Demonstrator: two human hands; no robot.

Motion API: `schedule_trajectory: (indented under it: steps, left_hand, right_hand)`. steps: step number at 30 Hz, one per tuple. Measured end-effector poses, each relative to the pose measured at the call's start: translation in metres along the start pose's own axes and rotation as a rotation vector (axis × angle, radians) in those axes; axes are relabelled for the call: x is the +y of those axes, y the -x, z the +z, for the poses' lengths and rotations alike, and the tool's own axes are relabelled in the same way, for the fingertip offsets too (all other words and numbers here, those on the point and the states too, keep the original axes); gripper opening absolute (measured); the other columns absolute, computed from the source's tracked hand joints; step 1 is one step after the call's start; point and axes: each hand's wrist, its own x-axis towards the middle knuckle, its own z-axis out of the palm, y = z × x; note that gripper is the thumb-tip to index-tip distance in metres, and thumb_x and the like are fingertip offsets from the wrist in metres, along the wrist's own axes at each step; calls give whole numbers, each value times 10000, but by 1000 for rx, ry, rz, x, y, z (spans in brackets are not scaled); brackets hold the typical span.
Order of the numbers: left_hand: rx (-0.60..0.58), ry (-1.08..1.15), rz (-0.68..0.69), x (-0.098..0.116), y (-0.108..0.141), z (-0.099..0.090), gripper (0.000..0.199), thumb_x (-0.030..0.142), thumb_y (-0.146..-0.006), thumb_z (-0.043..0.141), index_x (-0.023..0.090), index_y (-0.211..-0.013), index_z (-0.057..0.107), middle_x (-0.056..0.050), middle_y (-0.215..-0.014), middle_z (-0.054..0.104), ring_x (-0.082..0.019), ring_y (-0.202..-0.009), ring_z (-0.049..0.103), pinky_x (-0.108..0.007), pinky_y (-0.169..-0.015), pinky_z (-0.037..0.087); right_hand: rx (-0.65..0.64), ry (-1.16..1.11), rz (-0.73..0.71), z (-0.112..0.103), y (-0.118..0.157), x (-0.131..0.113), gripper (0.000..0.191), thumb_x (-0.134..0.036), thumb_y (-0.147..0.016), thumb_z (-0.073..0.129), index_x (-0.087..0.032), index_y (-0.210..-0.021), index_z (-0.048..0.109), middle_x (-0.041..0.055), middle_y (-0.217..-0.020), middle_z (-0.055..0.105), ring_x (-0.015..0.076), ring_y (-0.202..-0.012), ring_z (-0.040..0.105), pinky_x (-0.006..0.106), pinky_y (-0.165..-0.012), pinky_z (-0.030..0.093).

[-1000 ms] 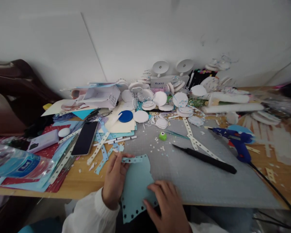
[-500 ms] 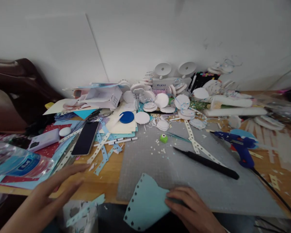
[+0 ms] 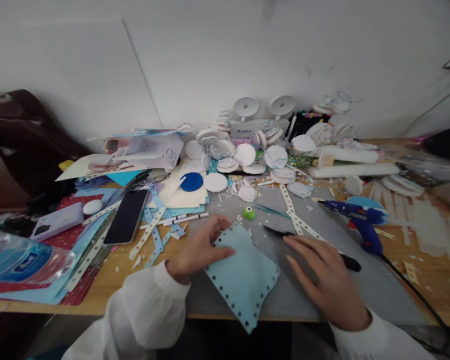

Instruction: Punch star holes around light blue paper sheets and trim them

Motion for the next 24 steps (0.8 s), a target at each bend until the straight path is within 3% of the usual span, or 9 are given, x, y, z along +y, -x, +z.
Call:
schedule_trajectory:
  steps: [2, 5, 10, 13, 17, 20, 24]
  left_hand:
    - [-48, 105, -46, 2, -12, -7, 571, 183, -664, 749, 209, -1148, 448, -74, -1095, 595, -207, -980, 570, -296, -795, 458]
    - [-91, 198, -114, 0, -23, -14, 630, 229, -667, 762, 211, -1217, 455, -79, -1112, 605, -214, -942, 584, -291, -745, 470]
    - [-246, 76, -160, -12, -30, -19, 333, 386, -792, 655, 136, -1009, 620, -50, -915, 619, -151, -774, 570, -221, -635, 440]
    - [-324, 0, -163, -16, -33, -18, 352, 457, -843, 571, 126, -948, 628, -25, -801, 593, -114, -674, 528, -189, -559, 401]
    - [-359, -34, -146, -17, -35, -15, 389, 496, -833, 566, 115, -895, 617, -10, -747, 576, -93, -618, 497, -177, -527, 381]
    - [-355, 15, -189, -17, -35, -15, 407, 515, -812, 583, 108, -802, 594, 13, -652, 534, -71, -524, 454, -164, -455, 336]
    - [-324, 151, -239, -20, -33, -21, 388, 494, -813, 597, 108, -777, 594, 23, -595, 510, -59, -456, 425, -163, -412, 313]
  right_hand:
    - [-48, 175, 104, 8, 1, 22, 419, -357, -879, 508, -125, -1225, 552, 169, -1141, 592, 330, -1027, 553, 483, -841, 442]
    - [-85, 248, 125, 15, 6, 47, 341, -331, -912, 443, -123, -1134, 597, 145, -1035, 631, 294, -934, 586, 437, -807, 456]
    - [16, 311, 174, 11, -7, 56, 330, -323, -895, 473, -124, -1130, 589, 154, -1061, 606, 316, -928, 558, 462, -800, 443]
    - [36, 89, 130, 14, -37, 43, 318, -312, -893, 499, -128, -1145, 561, 144, -1060, 582, 280, -995, 545, 421, -876, 440]
    - [-126, 21, 65, 37, -82, 20, 384, -361, -864, 555, -124, -1167, 555, 160, -1072, 579, 306, -1018, 529, 450, -879, 436]
    - [-215, -56, 30, 54, -98, 8, 246, -298, -880, 536, -158, -1074, 596, 146, -1044, 608, 310, -974, 548, 469, -826, 445]
    - [-117, -596, 281, 59, -96, -2, 262, -343, -886, 531, -201, -1106, 522, 88, -980, 631, 229, -878, 595, 382, -777, 487]
